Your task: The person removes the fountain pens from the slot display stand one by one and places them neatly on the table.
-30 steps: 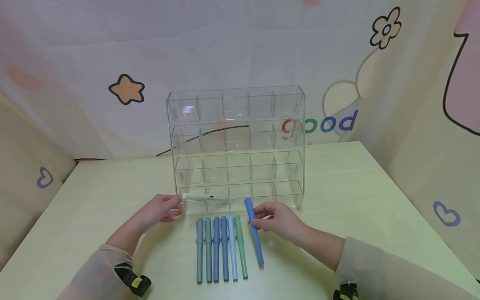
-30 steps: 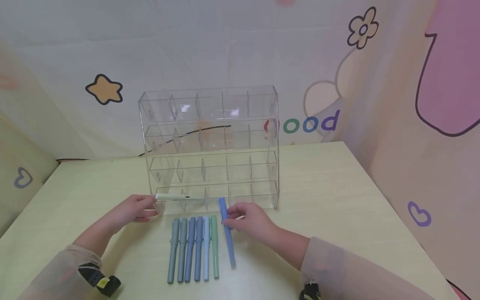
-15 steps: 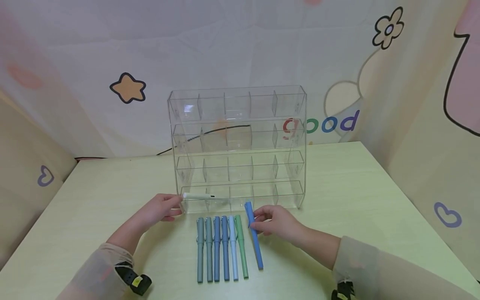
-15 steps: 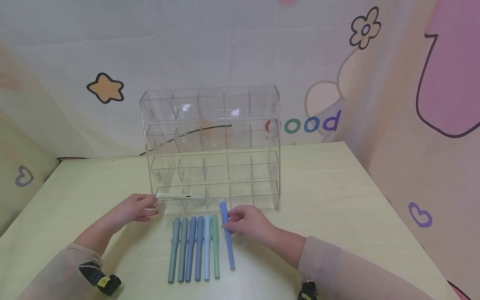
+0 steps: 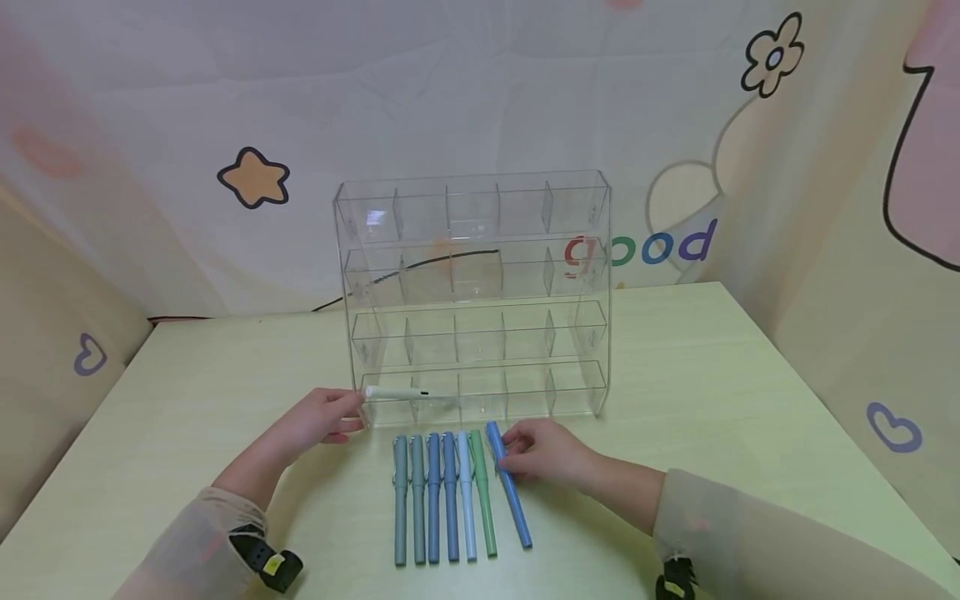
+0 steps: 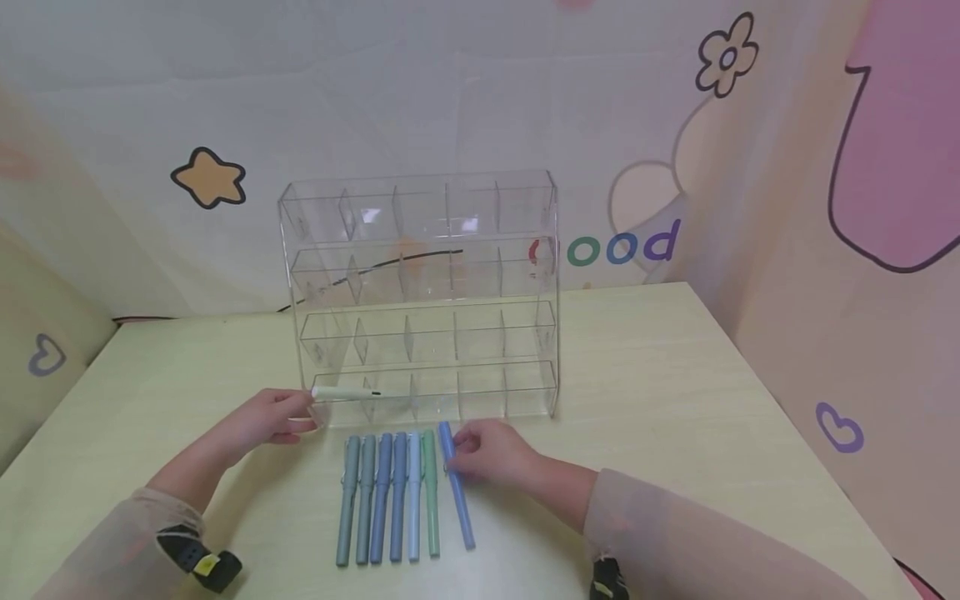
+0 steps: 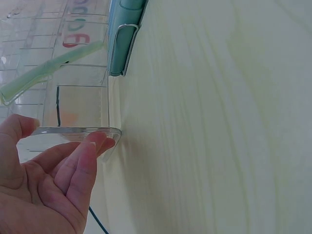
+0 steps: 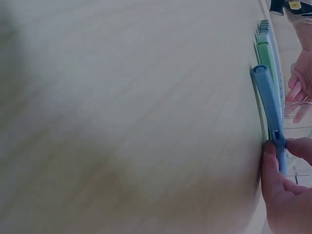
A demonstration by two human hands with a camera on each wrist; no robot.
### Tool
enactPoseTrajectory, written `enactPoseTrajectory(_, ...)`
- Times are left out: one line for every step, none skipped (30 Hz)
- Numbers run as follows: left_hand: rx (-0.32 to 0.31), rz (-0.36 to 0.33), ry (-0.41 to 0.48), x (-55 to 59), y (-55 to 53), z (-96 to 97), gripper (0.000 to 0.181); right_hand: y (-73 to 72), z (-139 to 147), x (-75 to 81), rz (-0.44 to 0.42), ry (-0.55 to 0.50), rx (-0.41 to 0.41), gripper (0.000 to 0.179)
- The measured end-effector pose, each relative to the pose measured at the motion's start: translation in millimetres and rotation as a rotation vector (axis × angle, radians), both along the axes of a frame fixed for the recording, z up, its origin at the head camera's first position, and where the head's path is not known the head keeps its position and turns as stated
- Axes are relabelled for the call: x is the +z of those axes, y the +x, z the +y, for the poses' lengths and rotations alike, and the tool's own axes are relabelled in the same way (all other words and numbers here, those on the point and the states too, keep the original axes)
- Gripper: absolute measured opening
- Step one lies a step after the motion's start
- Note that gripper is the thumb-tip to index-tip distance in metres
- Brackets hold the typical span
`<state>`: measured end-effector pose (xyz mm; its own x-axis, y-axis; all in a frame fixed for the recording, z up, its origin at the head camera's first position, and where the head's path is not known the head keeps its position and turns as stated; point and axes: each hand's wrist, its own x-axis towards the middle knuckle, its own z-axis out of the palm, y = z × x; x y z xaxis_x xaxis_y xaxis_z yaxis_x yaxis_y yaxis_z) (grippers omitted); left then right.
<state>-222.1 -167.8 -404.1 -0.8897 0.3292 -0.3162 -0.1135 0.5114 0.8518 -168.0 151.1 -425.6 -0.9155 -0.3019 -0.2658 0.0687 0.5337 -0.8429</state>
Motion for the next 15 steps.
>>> enactPoseTrajectory(-0.003,0.0,0.0,0.1,0.3,0.1,0.056,-0.5,-0.7,-0.6,0.0,0.015,0.005,0.028)
enactPoseTrajectory(-0.005,0.0,0.002,0.1,0.7,0.2,0.056,-1.1,-1.2,-1.3,0.004,0.034,0.014,0.029)
enactPoseTrajectory(-0.006,0.001,0.003,0.0,1.0,0.3,0.056,-1.7,-1.7,-1.6,0.006,0.053,0.02,0.029)
enactPoseTrajectory(-0.008,0.001,0.005,0.0,1.3,0.5,0.056,-2.1,-2.4,-1.5,0.009,0.072,0.027,0.03)
enactPoseTrajectory(-0.01,0.003,0.004,0.1,1.6,0.7,0.056,-2.7,-2.9,-1.5,0.017,0.094,0.038,0.031)
enactPoseTrajectory(-0.013,0.004,0.003,0.2,1.8,0.8,0.056,-3.1,-3.4,-0.9,0.02,0.113,0.046,0.031)
enactPoseTrajectory(-0.014,0.004,0.002,0.3,1.8,0.7,0.056,-3.3,-3.9,-0.3,0.021,0.131,0.054,0.032)
enactPoseTrajectory(-0.01,0.002,0.002,0.1,1.6,0.6,0.056,-3.4,-4.3,0.4,0.021,0.147,0.062,0.033)
enactPoseTrajectory(-0.008,0.001,0.001,0.0,1.2,0.4,0.056,-3.3,-4.7,1.3,0.018,0.158,0.068,0.034)
enactPoseTrajectory(-0.007,0.0,0.0,-0.2,0.9,0.0,0.056,-3.2,-4.9,2.1,0.016,0.166,0.073,0.035)
enactPoseTrajectory(-0.007,-0.001,-0.001,-0.4,0.4,-0.3,0.056,-3.1,-5.2,2.8,0.012,0.174,0.075,0.035)
enactPoseTrajectory(-0.006,-0.002,0.001,-0.8,-0.1,-0.8,0.056,-2.9,-5.6,3.5,0.005,0.178,0.077,0.036)
enactPoseTrajectory(-0.003,-0.003,0.003,-1.4,-0.6,-1.1,0.056,-2.7,-5.9,3.8,0.0,0.179,0.079,0.037)
enactPoseTrajectory(-0.004,-0.002,0.004,-1.9,-0.9,-1.4,0.056,-2.4,-6.4,4.6,-0.004,0.179,0.08,0.038)
enactPoseTrajectory(-0.005,-0.001,0.003,-2.4,-1.3,-1.7,0.056,-2.2,-6.7,4.9,-0.007,0.178,0.08,0.038)
